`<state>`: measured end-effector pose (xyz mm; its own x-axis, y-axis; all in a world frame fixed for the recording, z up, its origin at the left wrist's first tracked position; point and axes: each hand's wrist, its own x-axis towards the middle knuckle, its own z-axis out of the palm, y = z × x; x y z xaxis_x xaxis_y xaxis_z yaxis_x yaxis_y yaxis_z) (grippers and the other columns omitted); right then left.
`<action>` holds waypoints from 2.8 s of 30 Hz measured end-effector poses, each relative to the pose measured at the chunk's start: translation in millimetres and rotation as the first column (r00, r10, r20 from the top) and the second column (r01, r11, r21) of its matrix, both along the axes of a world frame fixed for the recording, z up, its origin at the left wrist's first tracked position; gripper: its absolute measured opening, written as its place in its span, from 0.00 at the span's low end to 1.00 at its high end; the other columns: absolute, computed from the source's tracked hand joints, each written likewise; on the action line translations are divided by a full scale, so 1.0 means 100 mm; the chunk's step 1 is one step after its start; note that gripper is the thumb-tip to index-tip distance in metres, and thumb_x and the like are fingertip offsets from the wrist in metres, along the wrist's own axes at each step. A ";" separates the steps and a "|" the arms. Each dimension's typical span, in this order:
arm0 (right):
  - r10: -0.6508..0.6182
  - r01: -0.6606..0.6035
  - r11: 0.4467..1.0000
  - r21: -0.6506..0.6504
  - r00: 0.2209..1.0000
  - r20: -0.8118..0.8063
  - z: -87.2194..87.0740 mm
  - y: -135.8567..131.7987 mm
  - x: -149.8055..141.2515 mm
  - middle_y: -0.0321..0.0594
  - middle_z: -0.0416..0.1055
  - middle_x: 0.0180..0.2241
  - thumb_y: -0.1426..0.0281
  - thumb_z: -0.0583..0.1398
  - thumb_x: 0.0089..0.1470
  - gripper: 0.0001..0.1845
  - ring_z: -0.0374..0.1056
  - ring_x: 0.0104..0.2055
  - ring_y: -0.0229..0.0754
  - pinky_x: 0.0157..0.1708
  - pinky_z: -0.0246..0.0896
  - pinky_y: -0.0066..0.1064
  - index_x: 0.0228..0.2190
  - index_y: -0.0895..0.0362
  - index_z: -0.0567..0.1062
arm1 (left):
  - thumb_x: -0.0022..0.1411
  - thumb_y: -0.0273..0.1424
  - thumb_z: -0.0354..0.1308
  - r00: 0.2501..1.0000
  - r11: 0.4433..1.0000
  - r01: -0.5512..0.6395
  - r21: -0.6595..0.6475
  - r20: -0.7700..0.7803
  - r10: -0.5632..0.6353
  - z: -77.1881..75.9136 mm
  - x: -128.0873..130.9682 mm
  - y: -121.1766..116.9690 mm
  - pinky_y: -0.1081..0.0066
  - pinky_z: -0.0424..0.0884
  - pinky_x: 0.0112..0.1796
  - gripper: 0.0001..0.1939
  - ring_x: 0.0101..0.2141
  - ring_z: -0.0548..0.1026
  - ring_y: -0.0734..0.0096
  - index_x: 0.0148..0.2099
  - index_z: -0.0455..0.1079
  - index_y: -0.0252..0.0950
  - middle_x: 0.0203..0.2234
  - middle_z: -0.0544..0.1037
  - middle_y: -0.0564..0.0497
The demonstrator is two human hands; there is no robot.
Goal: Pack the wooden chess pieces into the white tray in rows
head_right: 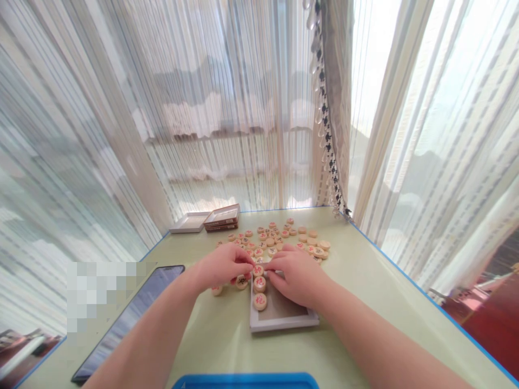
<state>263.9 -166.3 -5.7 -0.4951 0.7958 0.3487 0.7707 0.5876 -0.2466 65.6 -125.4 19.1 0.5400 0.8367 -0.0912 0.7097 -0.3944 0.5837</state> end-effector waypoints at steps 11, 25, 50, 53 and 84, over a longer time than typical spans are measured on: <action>-0.010 0.011 1.000 -0.026 1.000 0.029 0.00 -0.01 0.00 0.38 0.74 0.28 0.70 0.54 0.53 0.13 0.61 0.34 0.43 0.35 0.55 0.34 0.31 0.51 0.79 | 0.49 0.31 0.50 0.988 0.988 -0.136 -0.067 0.064 0.140 0.03 -0.03 0.01 0.77 0.59 0.19 0.12 0.18 0.67 0.77 0.31 0.74 0.35 0.24 0.76 0.52; -0.126 0.127 0.991 0.030 0.991 -0.041 -0.02 0.06 0.08 0.42 0.72 0.34 0.68 0.54 0.52 0.12 0.62 0.39 0.46 0.39 0.58 0.38 0.35 0.53 0.77 | 0.49 0.25 0.51 0.868 0.864 -0.393 0.316 -0.184 0.462 -0.07 -0.28 0.21 0.74 0.63 0.31 0.12 0.31 0.73 0.68 0.35 0.73 0.39 0.30 0.78 0.48; 0.086 -0.084 0.994 -0.066 0.996 0.036 0.02 -0.09 -0.03 0.38 0.70 0.23 0.75 0.54 0.48 0.12 0.60 0.32 0.42 0.32 0.54 0.32 0.23 0.52 0.77 | 0.46 0.23 0.49 0.854 0.882 -0.346 0.318 -0.283 0.437 -0.01 -0.34 0.14 0.73 0.58 0.25 0.12 0.26 0.71 0.70 0.29 0.71 0.40 0.25 0.76 0.52; 0.065 -0.063 0.995 -0.076 0.998 0.023 -0.01 -0.07 -0.01 0.38 0.70 0.23 0.75 0.54 0.47 0.12 0.60 0.32 0.42 0.31 0.54 0.31 0.25 0.53 0.77 | 0.45 0.24 0.52 0.844 0.897 -0.337 0.286 -0.331 0.423 -0.03 -0.38 0.15 0.74 0.59 0.26 0.10 0.28 0.72 0.69 0.29 0.71 0.39 0.27 0.77 0.52; -0.123 0.123 0.992 -0.010 0.987 -0.101 -0.10 0.26 0.30 0.39 0.73 0.30 0.69 0.56 0.45 0.10 0.66 0.37 0.44 0.40 0.59 0.35 0.29 0.54 0.78 | 0.49 0.24 0.52 0.885 0.905 -0.230 0.358 -0.310 0.347 -0.08 -0.06 0.08 0.72 0.64 0.28 0.11 0.30 0.74 0.66 0.34 0.74 0.38 0.29 0.78 0.47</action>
